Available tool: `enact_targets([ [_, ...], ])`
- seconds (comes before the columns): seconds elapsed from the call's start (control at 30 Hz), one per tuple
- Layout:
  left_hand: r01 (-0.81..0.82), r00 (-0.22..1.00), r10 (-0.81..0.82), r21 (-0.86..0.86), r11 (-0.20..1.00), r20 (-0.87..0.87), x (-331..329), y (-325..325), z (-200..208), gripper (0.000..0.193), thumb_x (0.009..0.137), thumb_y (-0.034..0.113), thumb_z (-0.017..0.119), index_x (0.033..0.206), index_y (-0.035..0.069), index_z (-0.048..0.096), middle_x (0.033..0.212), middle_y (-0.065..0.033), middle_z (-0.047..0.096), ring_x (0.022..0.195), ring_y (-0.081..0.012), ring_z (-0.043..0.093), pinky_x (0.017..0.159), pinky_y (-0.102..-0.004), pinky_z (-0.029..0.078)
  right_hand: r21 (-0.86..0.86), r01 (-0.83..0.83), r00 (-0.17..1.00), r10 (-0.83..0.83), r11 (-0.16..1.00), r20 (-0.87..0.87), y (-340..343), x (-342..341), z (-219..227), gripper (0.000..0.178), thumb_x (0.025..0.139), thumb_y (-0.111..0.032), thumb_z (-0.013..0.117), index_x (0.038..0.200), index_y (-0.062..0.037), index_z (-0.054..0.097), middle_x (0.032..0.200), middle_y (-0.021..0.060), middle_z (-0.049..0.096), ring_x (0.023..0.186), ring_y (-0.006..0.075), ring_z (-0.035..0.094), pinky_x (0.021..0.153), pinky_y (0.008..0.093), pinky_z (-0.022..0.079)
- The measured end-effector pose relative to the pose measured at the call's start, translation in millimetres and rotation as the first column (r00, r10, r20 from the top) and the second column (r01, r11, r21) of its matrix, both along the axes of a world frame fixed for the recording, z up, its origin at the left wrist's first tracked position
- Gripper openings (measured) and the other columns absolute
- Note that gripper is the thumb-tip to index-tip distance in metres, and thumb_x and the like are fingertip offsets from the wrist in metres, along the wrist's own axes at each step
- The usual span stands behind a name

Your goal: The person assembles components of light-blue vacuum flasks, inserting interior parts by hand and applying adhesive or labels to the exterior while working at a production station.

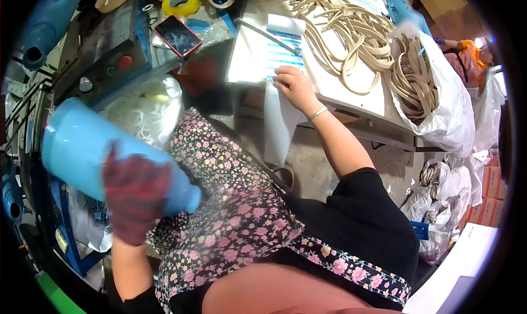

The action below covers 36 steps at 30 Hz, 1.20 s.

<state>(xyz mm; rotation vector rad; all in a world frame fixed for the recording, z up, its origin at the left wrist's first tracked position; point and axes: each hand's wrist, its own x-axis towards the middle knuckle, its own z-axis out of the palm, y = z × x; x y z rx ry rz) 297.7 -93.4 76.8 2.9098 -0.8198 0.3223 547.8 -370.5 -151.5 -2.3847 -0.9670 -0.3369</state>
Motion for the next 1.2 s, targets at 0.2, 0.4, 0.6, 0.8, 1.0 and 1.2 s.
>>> enact_targets([
  [0.2, 0.062, 0.996, -0.073, 0.181, 0.982, 0.055, -10, -35, -28, 0.015, 0.069, 0.017, 0.057, 0.081, 0.014, 0.065, 0.072, 0.0013, 0.054, 0.078, -0.0177, 0.055, 0.1, -0.0432, 0.044, 0.079, 0.064, 0.995, -0.057, 0.995, -0.08, 9, -4, 8, 0.017, 0.079, -0.014, 0.071, 0.093, -0.0046, 0.068, 0.104, 0.0104, 0.067, 0.101, 0.0292, 0.06, 0.09, 0.0389, 0.048],
  [0.4, 0.086, 0.993, -0.099, 0.197, 0.977, 0.06, -37, -25, -35, 0.011, 0.07, 0.017, 0.056, 0.078, 0.015, 0.063, 0.074, 0.0018, 0.054, 0.08, -0.0174, 0.055, 0.1, -0.0408, 0.044, -0.012, 0.07, 0.995, -0.071, 0.997, -0.076, 11, 4, -5, 0.02, 0.079, -0.016, 0.071, 0.096, -0.0058, 0.068, 0.105, 0.0113, 0.067, 0.103, 0.0281, 0.062, 0.088, 0.0378, 0.049],
  [0.6, 0.093, 0.99, -0.112, 0.201, 0.975, 0.088, -55, -16, -30, 0.01, 0.072, 0.017, 0.054, 0.079, 0.016, 0.06, 0.075, 0.0008, 0.054, 0.081, -0.0184, 0.056, 0.102, -0.0415, 0.043, -0.128, 0.064, 0.987, -0.081, 0.99, -0.137, 35, -1, 27, 0.016, 0.081, -0.017, 0.068, 0.092, -0.0053, 0.069, 0.102, 0.0107, 0.066, 0.101, 0.0299, 0.06, 0.09, 0.0392, 0.047],
  [0.8, 0.092, 0.991, -0.109, 0.208, 0.974, 0.071, -53, -20, -32, 0.011, 0.072, 0.016, 0.054, 0.08, 0.014, 0.061, 0.074, 0.0002, 0.053, 0.08, -0.0187, 0.056, 0.101, -0.0412, 0.043, -0.091, 0.079, 0.994, -0.085, 0.993, -0.064, 31, 3, 18, 0.02, 0.082, -0.018, 0.067, 0.099, -0.0073, 0.071, 0.107, 0.009, 0.065, 0.104, 0.0296, 0.059, 0.092, 0.0384, 0.046],
  [1.0, 0.065, 0.991, -0.088, 0.21, 0.976, 0.102, -41, -27, -31, 0.008, 0.071, 0.018, 0.055, 0.074, 0.014, 0.061, 0.075, 0.0018, 0.055, 0.08, -0.0168, 0.056, 0.099, -0.039, 0.045, 0.058, 0.035, 0.999, -0.035, 0.998, -0.006, 26, 1, 8, 0.017, 0.079, -0.019, 0.068, 0.09, -0.0065, 0.07, 0.101, 0.0111, 0.065, 0.095, 0.0319, 0.059, 0.088, 0.0403, 0.046],
  [1.2, 0.059, 0.994, -0.077, 0.204, 0.977, 0.077, -43, -22, -30, 0.01, 0.072, 0.018, 0.055, 0.076, 0.014, 0.063, 0.079, 0.0008, 0.058, 0.084, -0.018, 0.057, 0.099, -0.0396, 0.045, 0.012, 0.035, 0.999, -0.034, 0.999, -0.043, 27, -13, 21, 0.015, 0.08, -0.015, 0.068, 0.092, -0.0065, 0.069, 0.104, 0.0106, 0.066, 0.1, 0.0299, 0.061, 0.088, 0.0384, 0.048],
])
